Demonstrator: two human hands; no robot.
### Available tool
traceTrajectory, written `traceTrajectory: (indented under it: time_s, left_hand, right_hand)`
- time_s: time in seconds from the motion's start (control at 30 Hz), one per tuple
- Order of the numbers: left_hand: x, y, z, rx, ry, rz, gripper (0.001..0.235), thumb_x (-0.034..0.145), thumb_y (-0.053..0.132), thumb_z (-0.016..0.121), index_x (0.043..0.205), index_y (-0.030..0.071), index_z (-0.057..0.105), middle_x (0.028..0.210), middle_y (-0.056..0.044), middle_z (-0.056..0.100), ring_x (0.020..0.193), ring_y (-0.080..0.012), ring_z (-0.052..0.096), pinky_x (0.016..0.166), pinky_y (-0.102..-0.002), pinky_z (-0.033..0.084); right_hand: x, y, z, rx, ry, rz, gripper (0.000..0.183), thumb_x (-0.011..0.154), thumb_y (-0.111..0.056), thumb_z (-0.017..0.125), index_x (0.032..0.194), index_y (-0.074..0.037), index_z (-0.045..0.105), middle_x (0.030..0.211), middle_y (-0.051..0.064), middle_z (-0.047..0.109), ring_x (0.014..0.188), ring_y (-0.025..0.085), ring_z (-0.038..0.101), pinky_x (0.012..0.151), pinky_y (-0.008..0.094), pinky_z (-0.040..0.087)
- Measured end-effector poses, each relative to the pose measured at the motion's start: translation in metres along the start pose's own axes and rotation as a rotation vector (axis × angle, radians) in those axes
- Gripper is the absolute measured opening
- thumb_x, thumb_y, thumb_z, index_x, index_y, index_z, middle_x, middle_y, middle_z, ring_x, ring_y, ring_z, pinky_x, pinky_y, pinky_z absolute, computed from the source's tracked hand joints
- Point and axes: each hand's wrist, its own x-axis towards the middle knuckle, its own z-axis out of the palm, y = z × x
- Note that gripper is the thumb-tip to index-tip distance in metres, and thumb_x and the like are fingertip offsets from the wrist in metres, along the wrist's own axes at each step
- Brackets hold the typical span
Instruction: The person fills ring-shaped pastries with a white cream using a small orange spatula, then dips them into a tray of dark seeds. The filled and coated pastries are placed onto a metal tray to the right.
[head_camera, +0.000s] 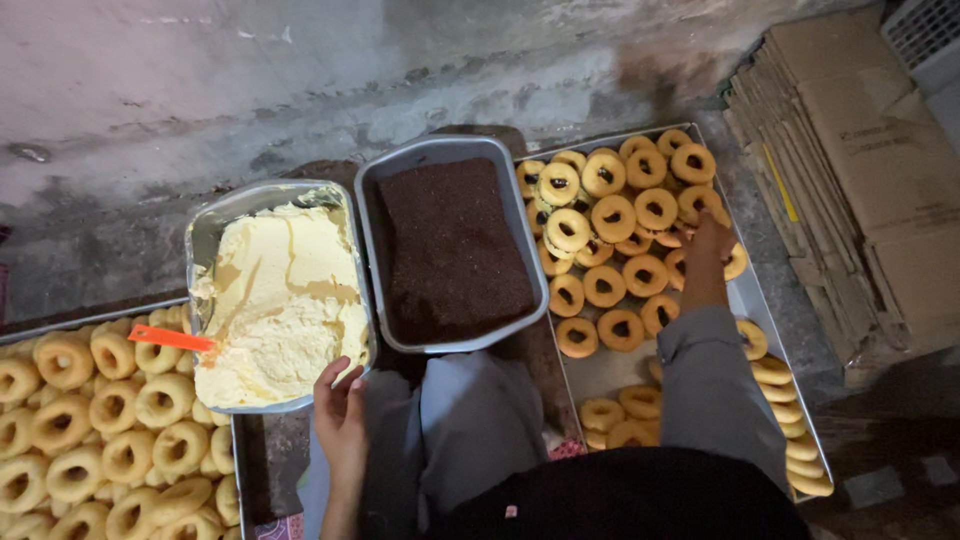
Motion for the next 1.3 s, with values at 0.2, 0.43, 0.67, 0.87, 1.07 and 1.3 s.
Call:
traceTrajectory:
  time_s: [0.2, 0.43, 0.67, 0.87, 1.07, 1.3]
  left_hand:
    - [0.0, -0.004, -0.004, -0.016, -0.023, -0.025, 0.038, 0.101, 0.005, 0.057, 0.139, 0.005, 0.053, 0.129, -0.013, 0.064, 0.118, -0.0181, 0.063, 0.101, -0.029, 0.048]
    - [-0.002, -0.009, -0.021, -0.06, 0.038, -0.113, 0.038, 0.103, 0.009, 0.057, 0.141, 0.006, 0.054, 0.121, -0.016, 0.07, 0.108, -0.017, 0.064, 0.097, -0.028, 0.05]
    - [-0.009, -0.018, -0.025, -0.126, 0.019, -0.019, 0.035, 0.104, 0.009, 0.057, 0.139, 0.007, 0.055, 0.12, -0.014, 0.069, 0.112, -0.0149, 0.064, 0.098, -0.026, 0.049]
    - [-0.014, -0.022, -0.037, -0.193, 0.037, 0.006, 0.034, 0.102, 0.005, 0.057, 0.135, 0.004, 0.055, 0.119, -0.011, 0.067, 0.111, -0.0148, 0.063, 0.095, -0.027, 0.051]
    - [-0.021, -0.015, -0.053, -0.205, 0.054, 0.041, 0.032, 0.103, 0.003, 0.056, 0.135, 0.003, 0.055, 0.117, -0.011, 0.067, 0.11, -0.0155, 0.063, 0.098, -0.028, 0.051]
    - [-0.029, -0.003, -0.068, -0.182, 0.131, 0.109, 0.031, 0.101, 0.002, 0.055, 0.132, 0.004, 0.055, 0.128, -0.009, 0.062, 0.113, -0.0163, 0.064, 0.094, -0.031, 0.054]
  right_hand:
    - [-0.014, -0.01, -0.067, -1.033, 0.246, -0.334, 0.052, 0.094, -0.044, 0.068, 0.127, -0.005, 0.061, 0.124, 0.021, 0.062, 0.109, 0.041, 0.062, 0.086, 0.056, 0.05]
    - [-0.086, 0.001, -0.17, -1.539, 0.237, -0.195, 0.064, 0.091, -0.054, 0.066, 0.138, -0.011, 0.057, 0.138, 0.025, 0.055, 0.124, 0.05, 0.054, 0.101, 0.065, 0.04]
    - [-0.119, 0.0, -0.172, -1.469, 0.188, -0.041, 0.059, 0.09, -0.05, 0.068, 0.13, -0.007, 0.061, 0.127, 0.026, 0.061, 0.114, 0.05, 0.059, 0.093, 0.062, 0.045]
    - [-0.145, 0.009, -0.147, -1.467, 0.065, 0.109, 0.055, 0.089, -0.047, 0.071, 0.122, -0.003, 0.065, 0.118, 0.028, 0.066, 0.106, 0.049, 0.063, 0.087, 0.06, 0.049]
    - [-0.15, 0.035, -0.144, -1.355, 0.196, -0.167, 0.052, 0.088, -0.043, 0.073, 0.115, 0.001, 0.068, 0.109, 0.029, 0.071, 0.097, 0.049, 0.068, 0.08, 0.057, 0.053]
    - [-0.148, 0.027, -0.162, -0.998, -0.267, 0.066, 0.04, 0.088, -0.038, 0.074, 0.106, -0.003, 0.072, 0.108, 0.026, 0.073, 0.097, 0.049, 0.067, 0.079, 0.059, 0.051]
